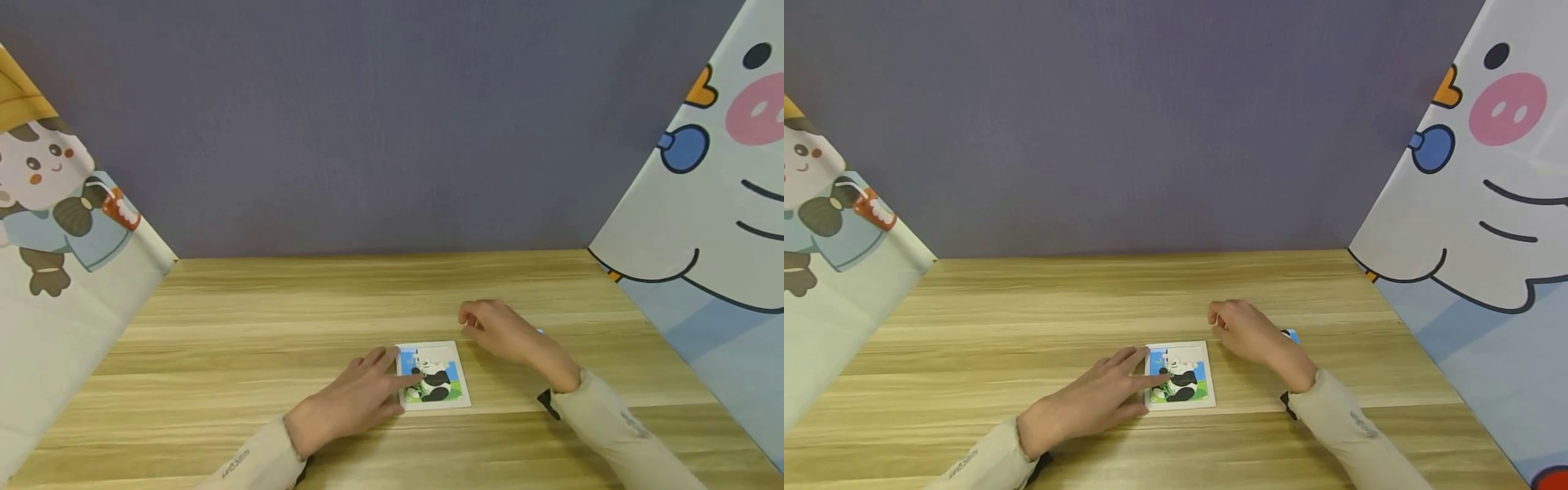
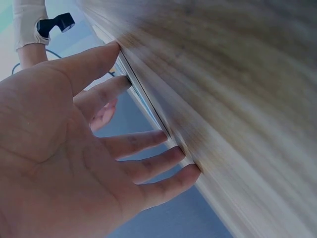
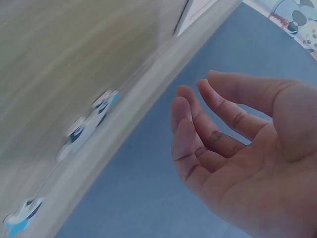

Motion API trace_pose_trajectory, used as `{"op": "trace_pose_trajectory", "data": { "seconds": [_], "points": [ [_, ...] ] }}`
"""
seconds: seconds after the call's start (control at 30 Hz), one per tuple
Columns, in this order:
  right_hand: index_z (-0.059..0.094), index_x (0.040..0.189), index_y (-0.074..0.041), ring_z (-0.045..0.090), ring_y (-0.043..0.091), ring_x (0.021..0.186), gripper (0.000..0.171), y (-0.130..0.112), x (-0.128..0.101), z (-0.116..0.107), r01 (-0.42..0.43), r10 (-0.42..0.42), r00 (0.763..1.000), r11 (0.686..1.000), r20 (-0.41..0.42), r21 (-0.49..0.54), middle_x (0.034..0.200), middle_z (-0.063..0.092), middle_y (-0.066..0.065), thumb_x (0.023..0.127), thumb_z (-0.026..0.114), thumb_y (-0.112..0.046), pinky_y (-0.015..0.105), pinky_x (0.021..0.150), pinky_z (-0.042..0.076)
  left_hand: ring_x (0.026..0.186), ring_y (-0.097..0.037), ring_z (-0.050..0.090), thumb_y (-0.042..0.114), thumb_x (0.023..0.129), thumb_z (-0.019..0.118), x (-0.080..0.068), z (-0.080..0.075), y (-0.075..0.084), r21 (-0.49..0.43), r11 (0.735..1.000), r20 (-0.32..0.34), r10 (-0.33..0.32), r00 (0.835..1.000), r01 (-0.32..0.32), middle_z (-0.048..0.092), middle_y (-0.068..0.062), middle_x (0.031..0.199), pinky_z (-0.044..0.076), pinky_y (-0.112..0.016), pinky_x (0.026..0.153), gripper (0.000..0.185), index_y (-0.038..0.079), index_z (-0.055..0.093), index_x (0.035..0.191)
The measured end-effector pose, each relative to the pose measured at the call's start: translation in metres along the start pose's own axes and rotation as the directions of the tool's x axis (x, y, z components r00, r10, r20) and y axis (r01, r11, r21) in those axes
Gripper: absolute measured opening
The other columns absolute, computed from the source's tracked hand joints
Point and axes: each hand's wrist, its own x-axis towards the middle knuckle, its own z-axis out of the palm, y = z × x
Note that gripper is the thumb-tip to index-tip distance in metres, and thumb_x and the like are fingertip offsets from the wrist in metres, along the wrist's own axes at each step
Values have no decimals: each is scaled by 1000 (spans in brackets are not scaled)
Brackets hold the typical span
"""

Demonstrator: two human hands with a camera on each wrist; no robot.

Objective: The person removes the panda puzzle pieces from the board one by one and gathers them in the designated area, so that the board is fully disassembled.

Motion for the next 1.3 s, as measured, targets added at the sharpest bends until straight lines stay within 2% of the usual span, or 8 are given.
{"op": "trace_pose_trajectory", "data": {
  "seconds": [0.27,0.5,0.8,0.93,1.03,1.1,1.2,1.3],
  "points": [
    [66,106,-3,58,7,68,11,-16,10,10,1,-7,998,996,67,88,90,70,7,98,59,-5,27,60,50,138,-42,40,40,96,65,0,3,1,-8,1000,9,5,1000,-5,36,-21,155,46,-60,98,53,38,49,147],
    [65,110,0,57,7,60,14,-34,21,23,45,-64,991,986,113,163,83,70,6,99,58,-4,26,58,50,138,-42,40,41,96,65,1,3,0,-6,1000,11,0,1000,0,37,-20,155,47,-60,98,52,38,50,146],
    [62,123,4,65,11,74,26,-48,23,37,-4,-52,977,965,207,261,94,72,7,98,58,-1,28,67,55,138,-43,41,41,95,65,0,1,1,-2,1000,4,8,1000,-8,37,-20,155,47,-61,97,52,36,51,145],
    [58,130,7,55,9,57,32,-51,22,40,-38,-36,969,956,245,290,80,70,3,98,55,-1,27,63,52,137,-45,41,40,95,66,-1,0,2,-1,1000,-4,12,1000,-12,37,-21,155,47,-62,96,52,34,53,145],
    [57,131,7,50,7,52,34,-52,22,43,-47,-31,965,956,259,291,79,69,2,99,54,-1,26,61,50,136,-45,41,39,95,66,-1,-1,2,-9,1000,-4,14,1000,-14,36,-21,155,47,-62,96,52,33,53,145],
    [58,130,6,52,7,55,33,-53,22,44,-37,-37,967,959,254,280,86,69,4,99,54,-1,26,62,51,137,-45,40,38,95,66,0,-1,1,-20,1000,1,9,1000,-9,35,-21,156,47,-63,96,52,33,53,145],
    [62,126,5,60,8,68,29,-54,22,46,-10,-48,973,968,224,251,101,70,9,99,55,-1,27,67,53,138,-45,39,38,95,66,0,-1,1,-33,999,7,8,1000,-8,34,-20,156,46,-63,96,52,33,52,145],
    [65,123,4,65,12,81,27,-56,22,46,-2,-45,979,973,200,230,108,70,12,98,55,-1,29,73,56,138,-45,39,38,95,66,0,-1,0,-31,999,6,10,1000,-10,34,-21,156,46,-63,96,52,33,52,145]
  ]
}}
